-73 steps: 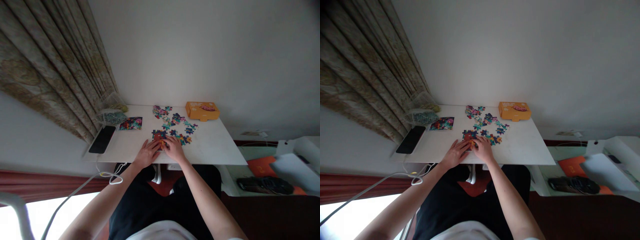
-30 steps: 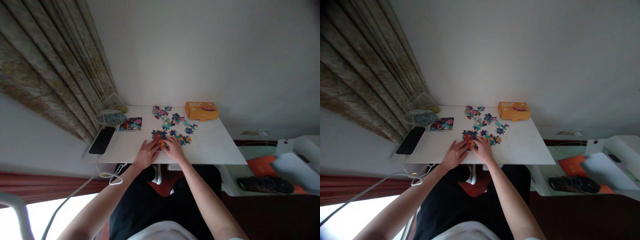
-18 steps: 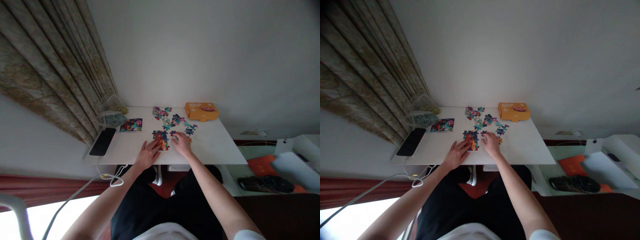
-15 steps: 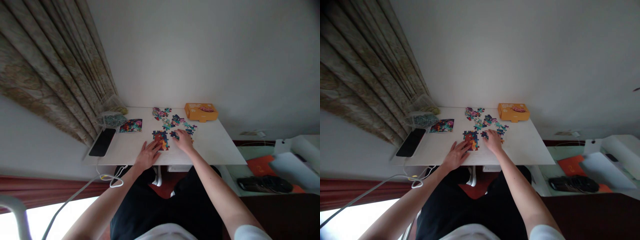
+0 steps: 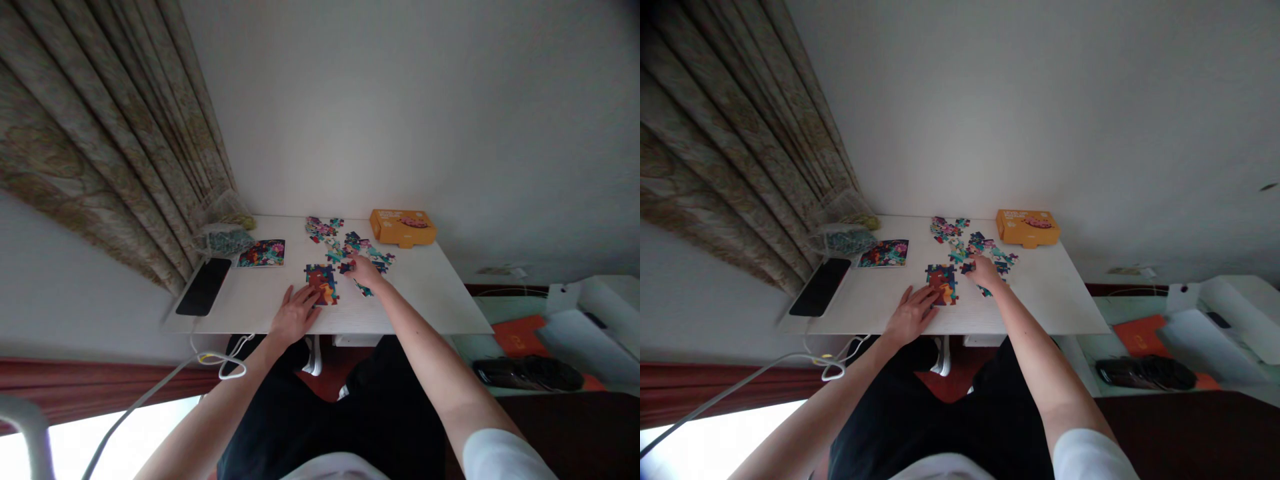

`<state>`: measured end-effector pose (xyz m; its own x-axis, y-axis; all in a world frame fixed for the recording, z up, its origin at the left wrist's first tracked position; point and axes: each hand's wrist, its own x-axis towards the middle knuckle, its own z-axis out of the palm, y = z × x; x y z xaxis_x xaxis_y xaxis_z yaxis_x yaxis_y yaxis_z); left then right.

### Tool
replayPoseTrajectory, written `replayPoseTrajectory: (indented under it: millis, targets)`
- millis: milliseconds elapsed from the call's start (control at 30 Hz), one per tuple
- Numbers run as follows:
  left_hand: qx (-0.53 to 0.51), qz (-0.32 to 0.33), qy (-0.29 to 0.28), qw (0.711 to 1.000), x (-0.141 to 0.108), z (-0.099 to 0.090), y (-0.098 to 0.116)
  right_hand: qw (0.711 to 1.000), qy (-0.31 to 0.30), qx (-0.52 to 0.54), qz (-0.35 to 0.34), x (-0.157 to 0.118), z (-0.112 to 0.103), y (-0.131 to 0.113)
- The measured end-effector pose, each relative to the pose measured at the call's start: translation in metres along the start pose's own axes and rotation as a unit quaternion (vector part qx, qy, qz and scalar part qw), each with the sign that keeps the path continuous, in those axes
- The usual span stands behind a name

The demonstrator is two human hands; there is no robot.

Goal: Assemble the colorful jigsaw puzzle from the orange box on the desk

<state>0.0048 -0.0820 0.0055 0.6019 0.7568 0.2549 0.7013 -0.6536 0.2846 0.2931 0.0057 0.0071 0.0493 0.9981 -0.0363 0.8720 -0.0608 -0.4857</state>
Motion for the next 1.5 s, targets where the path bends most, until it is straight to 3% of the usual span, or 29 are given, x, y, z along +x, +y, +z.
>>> replayPoseTrajectory:
  millis: [200, 400, 633, 767, 1067, 1500]
  targets:
    - [-0.012, -0.016, 0.041, 0.999, -0.001, -0.001, 0.003, 0.998, -0.032, 0.051, 0.025, 0.009, -0.001, 0.004]
    - [-0.004, -0.021, 0.062, 0.998, 0.011, 0.001, 0.005, 0.992, -0.015, 0.120, 0.038, 0.012, -0.003, 0.002]
    - [0.034, 0.005, 0.020, 0.999, 0.044, 0.021, 0.012, 0.980, 0.039, 0.189, 0.052, 0.010, 0.003, 0.002]
    - [0.048, 0.006, -0.012, 0.999, 0.049, 0.026, 0.004, 0.951, 0.082, 0.285, 0.092, 0.001, -0.001, 0.003]
    - [0.014, 0.011, 0.001, 1.000, 0.030, 0.017, -0.022, 0.931, -0.012, 0.358, 0.064, -0.029, -0.007, -0.009]
    - [0.005, 0.010, 0.005, 1.000, 0.030, 0.015, -0.019, 0.918, -0.014, 0.390, 0.077, -0.028, -0.001, -0.015]
